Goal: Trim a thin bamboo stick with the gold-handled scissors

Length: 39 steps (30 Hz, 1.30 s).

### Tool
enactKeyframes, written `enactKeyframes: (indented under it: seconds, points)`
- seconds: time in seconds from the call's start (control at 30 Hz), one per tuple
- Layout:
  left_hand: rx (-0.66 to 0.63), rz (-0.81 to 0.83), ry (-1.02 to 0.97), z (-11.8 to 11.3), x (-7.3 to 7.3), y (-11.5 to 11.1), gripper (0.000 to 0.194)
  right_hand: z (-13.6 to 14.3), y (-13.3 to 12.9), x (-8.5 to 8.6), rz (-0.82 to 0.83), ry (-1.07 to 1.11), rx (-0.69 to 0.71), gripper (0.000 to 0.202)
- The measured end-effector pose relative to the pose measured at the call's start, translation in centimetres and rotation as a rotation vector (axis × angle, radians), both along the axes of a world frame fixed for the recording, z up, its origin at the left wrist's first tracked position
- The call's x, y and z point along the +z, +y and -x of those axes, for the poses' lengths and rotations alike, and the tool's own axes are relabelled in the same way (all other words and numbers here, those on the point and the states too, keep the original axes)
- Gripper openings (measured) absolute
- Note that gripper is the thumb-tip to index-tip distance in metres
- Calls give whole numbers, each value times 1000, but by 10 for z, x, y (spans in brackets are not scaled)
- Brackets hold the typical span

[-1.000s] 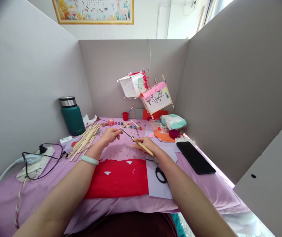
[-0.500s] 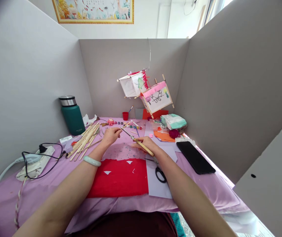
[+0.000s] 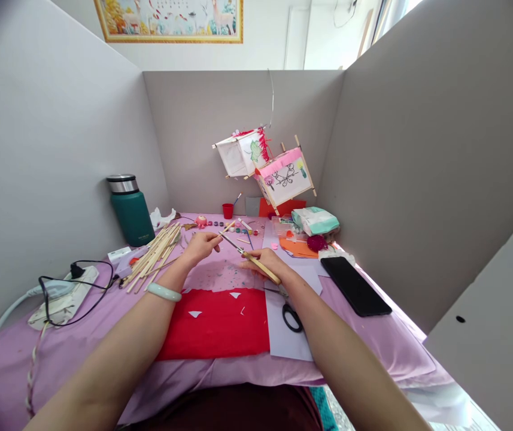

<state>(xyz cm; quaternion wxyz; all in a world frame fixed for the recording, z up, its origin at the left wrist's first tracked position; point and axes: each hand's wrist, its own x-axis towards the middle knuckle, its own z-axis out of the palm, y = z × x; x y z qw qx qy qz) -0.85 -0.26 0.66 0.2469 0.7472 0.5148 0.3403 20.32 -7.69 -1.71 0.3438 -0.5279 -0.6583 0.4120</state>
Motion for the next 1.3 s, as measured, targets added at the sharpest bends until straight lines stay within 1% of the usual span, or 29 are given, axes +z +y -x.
enactKeyframes:
  seconds: [0.07,0.13,0.27,0.33,0.4,0.47,0.57,0.63,0.7,0.8,0.87,0.93,1.03,1.1,1.13,1.23,1.3]
  points:
    - [37,-130,89,-2,-1,0,26,-1,2,-3,1,11,-6,48]
    - [65,-211,127,-3,-2,0,25,-1,3,-4,1,21,-2,47]
    - [67,-269,136,-2,-2,0,28,0,2,-2,13,29,6,46]
    - [49,-239,107,0,-1,0,30,0,1,-1,13,22,14,45]
    - [30,-159,54,2,0,1,29,0,-1,1,13,13,26,45]
    - [-6,-28,-30,5,1,1,27,0,-4,4,18,15,40,46]
    - [-82,165,-147,7,1,2,32,0,-6,6,27,19,47,49]
    - [-87,181,-151,7,1,2,33,0,-6,6,27,14,41,48]
    - [-38,92,-82,5,0,2,31,0,-5,5,25,11,33,46]
    - [35,-120,56,0,-2,1,27,0,-1,1,25,15,9,44]
    - [65,-220,113,-3,-4,1,25,-1,1,-2,27,22,-2,44]
    - [81,-273,148,-4,-5,1,25,-1,2,-3,17,33,6,44]
    - [65,-301,162,-3,-5,1,29,-1,3,-4,3,34,15,44]
    - [43,-264,139,-2,-4,1,31,0,2,-3,2,28,13,45]
    - [32,-221,110,-1,-2,1,31,0,1,-2,1,27,17,46]
    - [-15,7,-55,2,1,0,27,0,-2,1,3,32,41,47]
    - [-71,168,-178,4,3,-1,29,-1,-4,2,7,29,51,47]
